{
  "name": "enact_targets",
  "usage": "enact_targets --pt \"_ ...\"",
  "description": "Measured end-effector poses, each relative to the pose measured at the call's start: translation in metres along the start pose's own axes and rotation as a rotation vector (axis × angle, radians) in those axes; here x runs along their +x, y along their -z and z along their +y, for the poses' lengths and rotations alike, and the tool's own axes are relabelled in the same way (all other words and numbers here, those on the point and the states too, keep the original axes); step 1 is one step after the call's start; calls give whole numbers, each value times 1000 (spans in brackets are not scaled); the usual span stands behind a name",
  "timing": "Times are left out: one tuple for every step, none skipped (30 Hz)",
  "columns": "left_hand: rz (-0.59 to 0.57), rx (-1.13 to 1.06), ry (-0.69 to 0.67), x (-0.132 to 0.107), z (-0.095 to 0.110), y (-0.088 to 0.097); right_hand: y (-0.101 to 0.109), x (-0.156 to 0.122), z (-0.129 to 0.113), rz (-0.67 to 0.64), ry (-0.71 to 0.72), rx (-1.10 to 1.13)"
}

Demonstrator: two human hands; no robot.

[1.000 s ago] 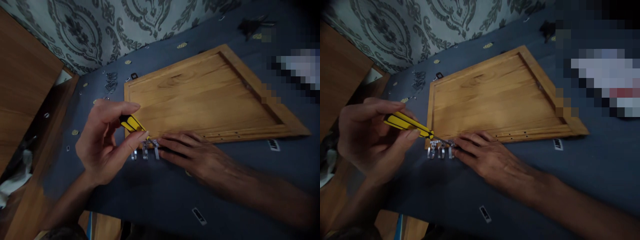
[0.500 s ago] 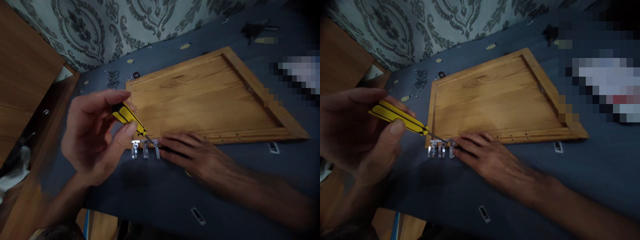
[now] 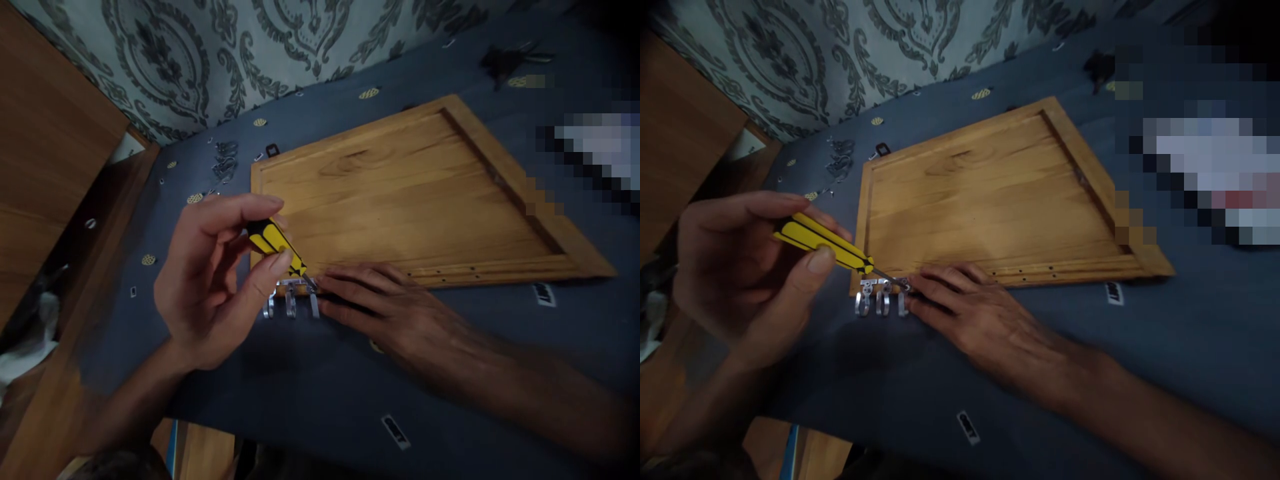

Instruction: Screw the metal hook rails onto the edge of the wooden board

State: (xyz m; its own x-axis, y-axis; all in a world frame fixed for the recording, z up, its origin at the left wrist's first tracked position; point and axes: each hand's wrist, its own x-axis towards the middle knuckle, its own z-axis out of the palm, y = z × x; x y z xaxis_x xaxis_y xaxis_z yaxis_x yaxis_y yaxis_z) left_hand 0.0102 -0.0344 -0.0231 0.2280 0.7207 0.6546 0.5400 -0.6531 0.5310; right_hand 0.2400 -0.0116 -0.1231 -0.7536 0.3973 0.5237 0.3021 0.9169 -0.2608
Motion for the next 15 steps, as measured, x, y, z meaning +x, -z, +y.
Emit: enact_targets --pt "16 -3 6 3 -1 0 1 1 0 -21 -1 0" --pt "36 -11 1 5 -3 0 3 1 0 -30 -5 -1" --pt "54 -21 -9 7 -4 0 4 2 0 -7 -9 -4" --pt "69 -29 -25 8 -6 0 6 3 0 -34 -2 -4" --pt "77 -39 -48 9 -7 -1 8 4 0 -55 5 -7" --pt "79 -51 -66 9 -8 -1 9 5 0 -63 9 -11" --pt "73 -62 -70 9 -8 -1 10 6 -1 -80 13 -14" --pt "67 -74 -64 9 -8 -2 10 6 -1 -68 14 -15" --pt "62 -80 -64 9 -8 -2 10 6 -1 -46 15 -14" --pt "61 -80 -67 9 -7 -2 10 6 -1 -29 20 -10" --pt "64 -70 -66 10 -6 -1 9 6 -1 -20 26 -6" --pt "68 -59 -70 10 -6 -1 8 6 0 -16 30 -3" --pt "70 -49 -72 10 -5 -1 7 5 0 -17 33 -2" --pt "68 -43 -66 10 -4 -1 7 5 0 -29 31 -3" --pt "62 -40 -56 10 -3 0 7 5 1 -42 29 -4"
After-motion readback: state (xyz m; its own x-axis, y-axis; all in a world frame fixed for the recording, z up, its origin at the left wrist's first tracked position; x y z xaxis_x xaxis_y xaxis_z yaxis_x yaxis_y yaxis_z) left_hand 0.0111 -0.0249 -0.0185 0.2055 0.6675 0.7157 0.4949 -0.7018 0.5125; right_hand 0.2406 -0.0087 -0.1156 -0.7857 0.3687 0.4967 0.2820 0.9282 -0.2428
